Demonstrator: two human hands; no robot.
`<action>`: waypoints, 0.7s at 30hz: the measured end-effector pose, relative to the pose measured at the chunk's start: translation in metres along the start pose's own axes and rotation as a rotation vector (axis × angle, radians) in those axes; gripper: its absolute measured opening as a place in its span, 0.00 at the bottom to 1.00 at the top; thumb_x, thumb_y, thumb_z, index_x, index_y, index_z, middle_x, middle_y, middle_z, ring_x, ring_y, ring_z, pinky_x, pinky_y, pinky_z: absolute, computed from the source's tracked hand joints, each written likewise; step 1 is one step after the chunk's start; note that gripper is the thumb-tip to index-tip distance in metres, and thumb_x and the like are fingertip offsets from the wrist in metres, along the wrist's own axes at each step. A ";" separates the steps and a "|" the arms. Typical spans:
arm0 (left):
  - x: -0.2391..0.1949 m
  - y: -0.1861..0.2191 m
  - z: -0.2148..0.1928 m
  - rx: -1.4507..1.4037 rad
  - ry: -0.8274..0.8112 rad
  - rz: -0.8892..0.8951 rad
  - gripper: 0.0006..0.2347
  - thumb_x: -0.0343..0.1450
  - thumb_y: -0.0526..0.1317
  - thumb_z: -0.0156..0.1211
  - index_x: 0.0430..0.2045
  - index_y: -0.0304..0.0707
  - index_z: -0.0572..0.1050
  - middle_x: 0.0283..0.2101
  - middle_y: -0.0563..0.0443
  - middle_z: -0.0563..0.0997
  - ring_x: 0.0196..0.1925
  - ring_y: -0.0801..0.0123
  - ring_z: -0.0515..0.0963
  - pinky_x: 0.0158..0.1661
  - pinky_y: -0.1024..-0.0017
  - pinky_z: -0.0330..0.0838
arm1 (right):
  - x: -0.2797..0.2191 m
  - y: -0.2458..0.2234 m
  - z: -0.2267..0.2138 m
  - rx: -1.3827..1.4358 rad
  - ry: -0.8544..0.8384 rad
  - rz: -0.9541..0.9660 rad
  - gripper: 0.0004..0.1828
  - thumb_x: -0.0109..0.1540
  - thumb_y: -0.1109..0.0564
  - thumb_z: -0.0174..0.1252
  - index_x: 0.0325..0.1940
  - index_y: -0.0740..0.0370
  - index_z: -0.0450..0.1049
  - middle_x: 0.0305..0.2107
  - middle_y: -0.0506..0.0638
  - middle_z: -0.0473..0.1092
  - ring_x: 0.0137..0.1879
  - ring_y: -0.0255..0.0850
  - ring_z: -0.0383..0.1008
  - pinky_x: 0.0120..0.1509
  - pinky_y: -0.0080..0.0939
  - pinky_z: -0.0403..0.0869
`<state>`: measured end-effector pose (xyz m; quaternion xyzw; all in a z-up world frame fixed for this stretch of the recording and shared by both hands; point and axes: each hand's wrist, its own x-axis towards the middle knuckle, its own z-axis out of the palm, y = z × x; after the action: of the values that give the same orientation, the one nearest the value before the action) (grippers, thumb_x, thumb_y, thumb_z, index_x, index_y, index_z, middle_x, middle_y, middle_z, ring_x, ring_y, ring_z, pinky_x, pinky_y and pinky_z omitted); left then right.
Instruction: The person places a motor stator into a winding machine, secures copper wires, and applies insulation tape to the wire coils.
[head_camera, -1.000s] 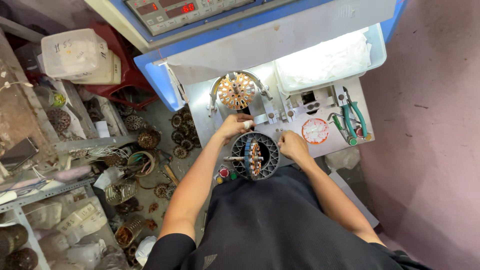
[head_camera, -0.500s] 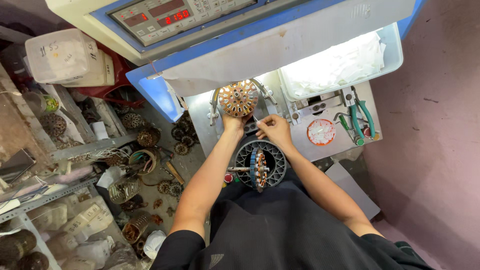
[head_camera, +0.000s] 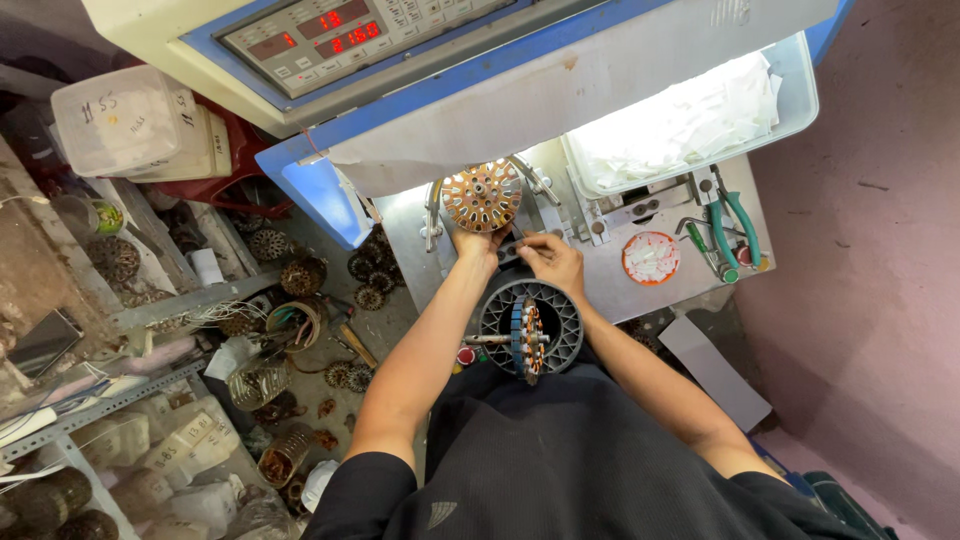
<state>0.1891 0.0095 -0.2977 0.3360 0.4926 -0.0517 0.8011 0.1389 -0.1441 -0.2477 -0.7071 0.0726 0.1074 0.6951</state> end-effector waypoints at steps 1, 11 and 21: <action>0.000 -0.001 0.000 0.005 0.001 -0.007 0.07 0.74 0.33 0.57 0.44 0.34 0.74 0.38 0.46 0.82 0.34 0.58 0.84 0.30 0.66 0.82 | -0.001 0.000 0.000 -0.027 0.007 -0.008 0.09 0.61 0.64 0.65 0.45 0.70 0.80 0.50 0.58 0.78 0.48 0.38 0.82 0.53 0.34 0.81; -0.008 -0.004 -0.002 0.073 -0.040 0.033 0.06 0.72 0.31 0.57 0.41 0.31 0.77 0.34 0.44 0.84 0.31 0.59 0.85 0.27 0.69 0.77 | -0.006 -0.009 -0.006 -0.230 0.049 -0.067 0.08 0.59 0.63 0.66 0.42 0.68 0.81 0.49 0.57 0.79 0.44 0.36 0.83 0.48 0.35 0.81; 0.002 -0.007 -0.001 0.034 -0.035 0.056 0.07 0.72 0.30 0.59 0.42 0.32 0.76 0.34 0.45 0.84 0.31 0.59 0.85 0.28 0.68 0.79 | 0.029 0.001 -0.005 0.166 0.053 0.099 0.12 0.67 0.68 0.49 0.52 0.72 0.56 0.30 0.65 0.75 0.33 0.51 0.84 0.35 0.45 0.85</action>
<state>0.1861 0.0053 -0.3030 0.3623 0.4680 -0.0432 0.8049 0.1675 -0.1480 -0.2555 -0.6451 0.1344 0.1167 0.7431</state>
